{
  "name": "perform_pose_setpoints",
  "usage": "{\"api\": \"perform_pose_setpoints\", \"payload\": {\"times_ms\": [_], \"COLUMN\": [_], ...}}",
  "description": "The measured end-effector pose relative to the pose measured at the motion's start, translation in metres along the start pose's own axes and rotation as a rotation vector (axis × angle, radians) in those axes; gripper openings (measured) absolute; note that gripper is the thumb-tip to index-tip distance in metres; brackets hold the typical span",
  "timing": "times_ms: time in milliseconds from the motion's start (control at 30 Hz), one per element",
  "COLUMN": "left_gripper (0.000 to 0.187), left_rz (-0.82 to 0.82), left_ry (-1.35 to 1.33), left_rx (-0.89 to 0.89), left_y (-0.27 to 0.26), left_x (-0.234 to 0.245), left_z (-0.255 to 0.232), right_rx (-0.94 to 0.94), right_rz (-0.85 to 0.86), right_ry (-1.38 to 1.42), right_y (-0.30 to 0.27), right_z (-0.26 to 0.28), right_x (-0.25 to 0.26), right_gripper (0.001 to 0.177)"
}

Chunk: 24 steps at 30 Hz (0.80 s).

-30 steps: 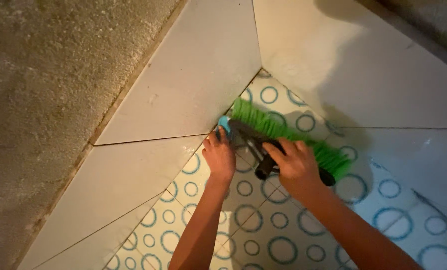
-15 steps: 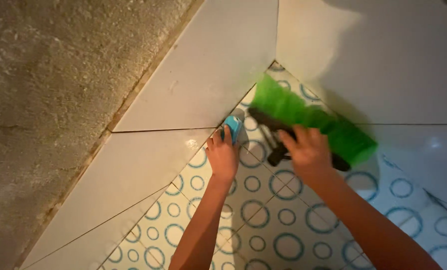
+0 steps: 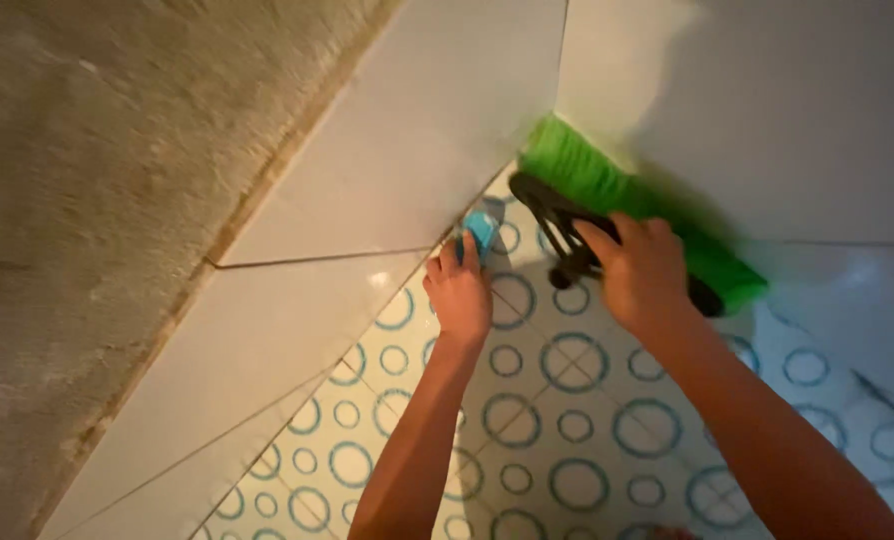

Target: Scrubbing the corners and edges of a tiled bathroom floor using a hand brush and a broom.

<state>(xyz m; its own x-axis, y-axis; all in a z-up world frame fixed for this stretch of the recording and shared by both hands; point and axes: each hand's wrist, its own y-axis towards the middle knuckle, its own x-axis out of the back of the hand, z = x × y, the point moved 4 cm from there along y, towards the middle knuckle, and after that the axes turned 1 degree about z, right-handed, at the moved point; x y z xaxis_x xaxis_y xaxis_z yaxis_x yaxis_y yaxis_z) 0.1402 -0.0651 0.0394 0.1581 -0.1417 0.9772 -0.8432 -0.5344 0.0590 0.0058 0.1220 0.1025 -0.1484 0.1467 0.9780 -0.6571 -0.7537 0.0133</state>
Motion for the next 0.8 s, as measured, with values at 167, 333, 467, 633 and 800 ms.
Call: {"api": "perform_pose_setpoints", "payload": {"times_ms": [167,333,467,633,800], "left_gripper": [0.069,0.067,0.065,0.063,0.064], "left_rz": [-0.057,-0.053,0.002,-0.016,-0.069], "left_ry": [0.017,0.007,0.016,0.034,0.002], "left_rx": [-0.021,-0.004,0.02,0.04,0.027], "left_y": [0.009,0.004,0.001,0.0,-0.002], "left_x": [-0.001,0.002,0.004,-0.002,0.0], "left_z": [-0.001,-0.001,-0.006,0.002,-0.003], "right_rx": [0.066,-0.027,-0.057,-0.016,-0.078], "right_rz": [0.001,0.033,0.039,0.034,0.046], "right_ry": [0.064,0.097,0.218,0.192,0.109], "right_y": [0.015,-0.009,-0.005,-0.011,-0.01], "right_z": [0.016,-0.007,0.007,0.011,0.021], "right_x": [-0.006,0.016,0.004,0.011,0.003], "right_gripper": [0.057,0.079,0.075,0.076,0.075]}}
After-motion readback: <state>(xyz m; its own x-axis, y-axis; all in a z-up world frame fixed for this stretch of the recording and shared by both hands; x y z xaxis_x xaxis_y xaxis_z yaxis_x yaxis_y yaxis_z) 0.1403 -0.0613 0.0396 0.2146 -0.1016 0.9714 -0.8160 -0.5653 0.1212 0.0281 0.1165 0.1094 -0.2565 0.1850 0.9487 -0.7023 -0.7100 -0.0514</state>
